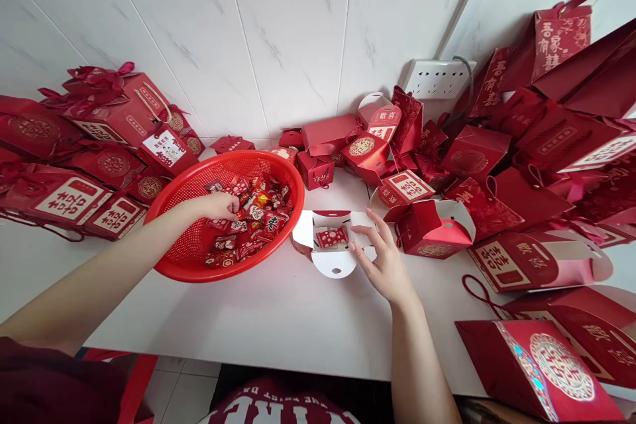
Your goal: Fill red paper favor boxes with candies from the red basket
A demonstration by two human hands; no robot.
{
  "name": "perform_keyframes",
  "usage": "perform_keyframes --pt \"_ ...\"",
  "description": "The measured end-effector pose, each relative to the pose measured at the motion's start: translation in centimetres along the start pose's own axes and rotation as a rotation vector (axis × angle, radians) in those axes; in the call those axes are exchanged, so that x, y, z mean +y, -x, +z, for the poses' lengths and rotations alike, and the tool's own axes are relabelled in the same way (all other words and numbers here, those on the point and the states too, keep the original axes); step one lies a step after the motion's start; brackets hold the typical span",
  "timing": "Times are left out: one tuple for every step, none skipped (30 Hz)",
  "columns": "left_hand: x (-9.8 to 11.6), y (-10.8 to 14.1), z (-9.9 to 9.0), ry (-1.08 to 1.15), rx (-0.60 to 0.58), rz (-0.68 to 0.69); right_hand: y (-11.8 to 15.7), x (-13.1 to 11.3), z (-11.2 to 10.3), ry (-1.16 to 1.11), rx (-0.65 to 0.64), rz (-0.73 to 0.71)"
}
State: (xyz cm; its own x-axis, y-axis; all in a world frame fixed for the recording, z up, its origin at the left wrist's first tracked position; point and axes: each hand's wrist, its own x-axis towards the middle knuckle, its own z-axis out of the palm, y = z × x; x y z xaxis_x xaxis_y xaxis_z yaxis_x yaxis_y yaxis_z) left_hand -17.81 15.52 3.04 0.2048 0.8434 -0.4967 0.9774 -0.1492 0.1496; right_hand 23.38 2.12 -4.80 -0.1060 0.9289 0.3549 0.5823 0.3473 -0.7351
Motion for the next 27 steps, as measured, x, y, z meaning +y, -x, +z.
perform_keyframes --pt "-0.2 -0.2 0.2 0.008 -0.013 0.011 0.0 0.0 0.0 0.002 -0.001 0.001" --pt "-0.4 -0.3 0.3 0.016 -0.023 0.020 0.0 0.0 0.0 0.006 -0.002 0.002" --pt "-0.6 -0.5 0.4 0.023 -0.028 0.027 0.0 -0.1 0.0 0.010 -0.004 0.002" --pt "-0.8 -0.5 0.5 0.027 -0.027 0.031 0.0 -0.1 -0.1 0.015 -0.006 0.003" --pt "-0.9 -0.6 0.5 0.030 -0.021 0.033 0.0 -0.2 -0.1 0.019 -0.007 0.004" --pt "-0.9 -0.6 0.5 0.031 -0.012 0.032 0.0 -0.2 -0.1 0.020 -0.007 0.004" --pt "-0.9 -0.5 0.4 0.032 0.002 0.029 0.0 -0.2 -0.1 0.019 -0.007 0.004" --pt "-0.8 -0.3 0.2 0.031 0.020 0.024 0.0 -0.2 -0.1 0.016 -0.008 0.005" --pt "-0.6 0.0 -0.1 0.031 0.044 0.018 0.0 -0.2 -0.1 0.012 -0.007 0.004" --pt "-0.3 0.5 -0.5 0.031 0.076 0.011 0.0 -0.2 -0.2 0.008 -0.006 0.004" --pt "0.3 1.0 -0.9 0.033 0.114 0.006 0.0 -0.2 -0.2 0.005 -0.007 0.004" --pt "1.0 1.7 -1.4 0.034 0.153 0.004 0.0 -0.2 -0.2 0.003 -0.009 0.007" --pt "1.9 2.6 -1.9 0.046 0.203 0.013 0.0 -0.3 -0.2 0.003 -0.011 0.010" --pt "3.0 3.5 -2.3 0.071 0.261 0.038 0.0 -0.3 -0.2 0.005 -0.012 0.013" --pt "4.4 4.6 -2.6 0.111 0.323 0.077 0.0 -0.3 -0.2 0.006 -0.013 0.017" --pt "5.9 5.7 -2.7 0.191 0.413 0.146 0.0 -0.4 -0.3 0.007 -0.015 0.021" --pt "7.6 6.8 -2.7 0.278 0.487 0.239 0.0 -0.5 -0.3 0.005 -0.016 0.023" --pt "9.3 7.9 -2.5 0.362 0.528 0.327 -0.1 -0.5 -0.3 0.000 -0.017 0.024" --pt "11.0 8.8 -2.1 0.418 0.536 0.414 -0.1 -0.6 -0.3 -0.005 -0.019 0.023" --pt "12.6 9.6 -1.6 0.432 0.540 0.509 -0.1 -0.6 -0.3 -0.008 -0.018 0.021" --pt "14.1 10.1 -1.0 0.427 0.563 0.595 -0.1 -0.6 -0.3 -0.008 -0.017 0.020" --pt "15.4 10.4 -0.4 0.411 0.582 0.670 -0.2 -0.6 -0.3 -0.006 -0.019 0.019" --pt "16.4 10.4 0.3 0.390 0.595 0.731 -0.2 -0.6 -0.3 -0.002 -0.021 0.020" --pt "17.3 10.1 1.0 0.372 0.594 0.764 -0.2 -0.5 -0.3 0.002 -0.022 0.020" --pt "17.9 9.8 1.7 0.352 0.574 0.775 -0.2 -0.5 -0.2 0.003 -0.023 0.021" --pt "18.4 9.4 2.3 0.330 0.535 0.771 -0.2 -0.4 -0.2 0.000 -0.023 0.021" --pt "18.7 9.0 2.9 0.303 0.486 0.762 -0.2 -0.4 -0.2 -0.003 -0.023 0.020"
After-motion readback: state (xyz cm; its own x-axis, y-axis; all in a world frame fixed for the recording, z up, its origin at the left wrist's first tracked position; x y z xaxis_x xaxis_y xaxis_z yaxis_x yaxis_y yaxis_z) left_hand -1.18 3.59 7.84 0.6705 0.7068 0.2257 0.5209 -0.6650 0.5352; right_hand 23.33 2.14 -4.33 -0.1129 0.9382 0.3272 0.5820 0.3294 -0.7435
